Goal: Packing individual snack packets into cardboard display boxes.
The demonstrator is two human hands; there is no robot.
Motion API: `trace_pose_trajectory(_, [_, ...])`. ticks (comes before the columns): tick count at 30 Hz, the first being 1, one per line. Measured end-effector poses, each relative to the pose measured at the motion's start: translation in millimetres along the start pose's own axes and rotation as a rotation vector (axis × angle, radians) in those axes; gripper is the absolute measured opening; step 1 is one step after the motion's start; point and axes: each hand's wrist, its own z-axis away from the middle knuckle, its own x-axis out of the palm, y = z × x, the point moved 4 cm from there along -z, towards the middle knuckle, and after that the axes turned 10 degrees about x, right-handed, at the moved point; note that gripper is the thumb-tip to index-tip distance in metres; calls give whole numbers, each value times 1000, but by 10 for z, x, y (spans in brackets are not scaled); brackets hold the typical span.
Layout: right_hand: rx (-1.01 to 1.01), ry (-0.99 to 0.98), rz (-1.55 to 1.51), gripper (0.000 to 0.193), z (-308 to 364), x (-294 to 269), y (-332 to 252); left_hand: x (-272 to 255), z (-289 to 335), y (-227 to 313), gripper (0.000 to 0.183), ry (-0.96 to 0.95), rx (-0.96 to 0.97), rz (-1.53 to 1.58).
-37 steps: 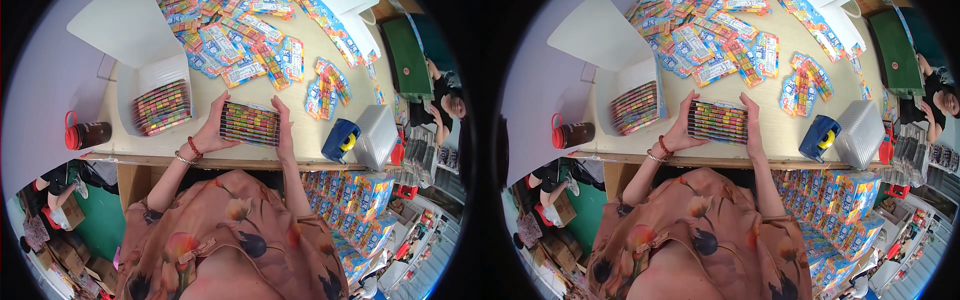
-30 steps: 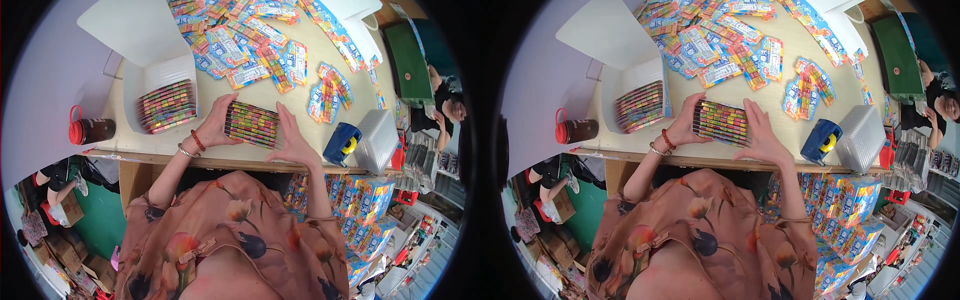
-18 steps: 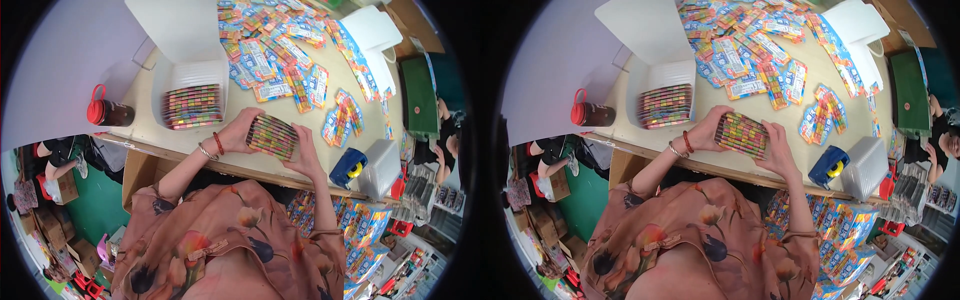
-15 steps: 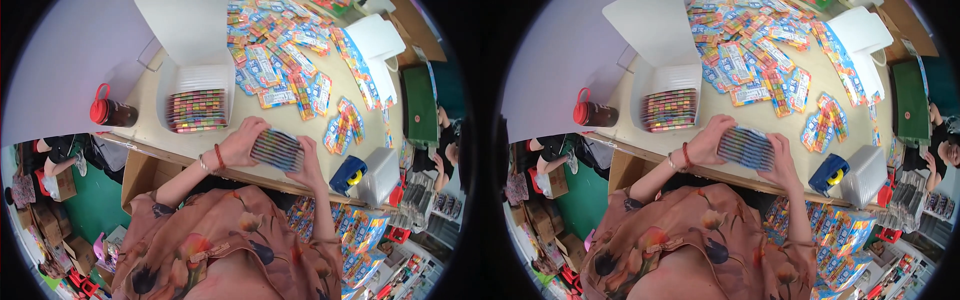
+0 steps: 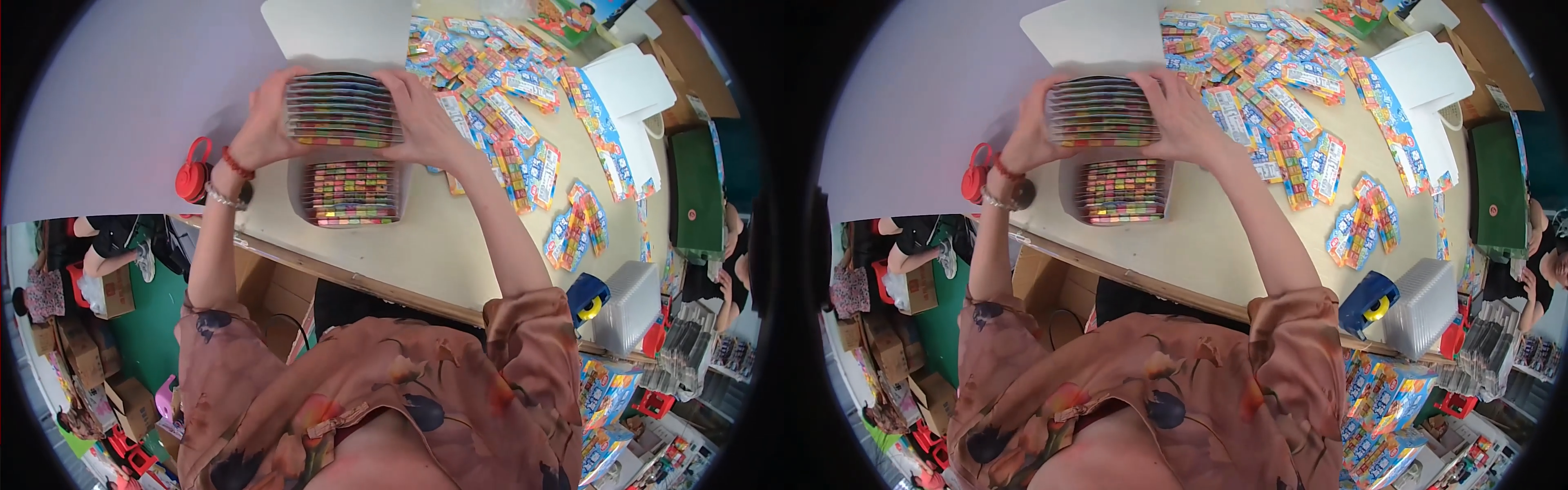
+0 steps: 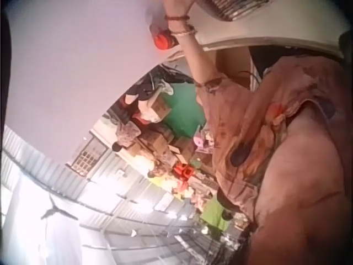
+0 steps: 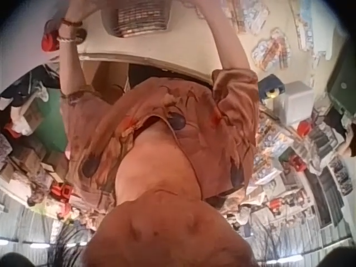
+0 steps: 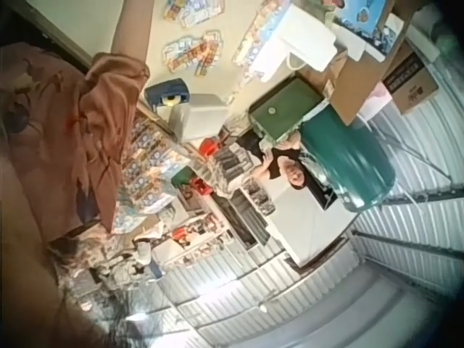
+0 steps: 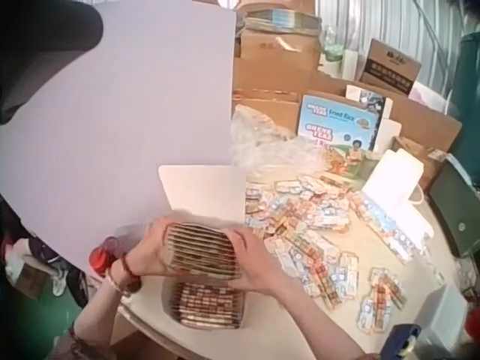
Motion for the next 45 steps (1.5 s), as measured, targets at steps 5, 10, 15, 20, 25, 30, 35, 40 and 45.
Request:
trace_pose_trajectory(5, [112,-78,217,103,155,143,174,402,103,-150,98,-49,-43,97])
trace_pose_trajectory(10, [135,-74,336,102,111,195,86,617,220,-320,101,-83,-117,63])
trace_pose_trajectory(15, [128,-76,471,93,-16,262,29,652,270,-388,99,-143,-147,-3])
trace_pose_trajectory(20, [150,-174,398,98,-211,204,-5,689,276,-352,108,-191,-133,-102])
trace_pose_trajectory(25, [34,-52,518,116,-94,377,-135,754,321,-380,110,-186,-120,-158])
trace_pose_trajectory(30, [67,-95,536,108,-185,370,-55,713,294,-353,123,-258,-77,-258])
trace_pose_trajectory(35, [81,-121,560,99,-226,367,-55,640,298,-320,132,-308,-120,-163])
trace_pose_trajectory(40, [101,-146,515,105,-222,385,-57,575,326,-384,124,-318,-142,-11])
trace_pose_trajectory(45, [51,-168,476,72,-320,364,-46,533,298,-329,104,-394,-166,-212])
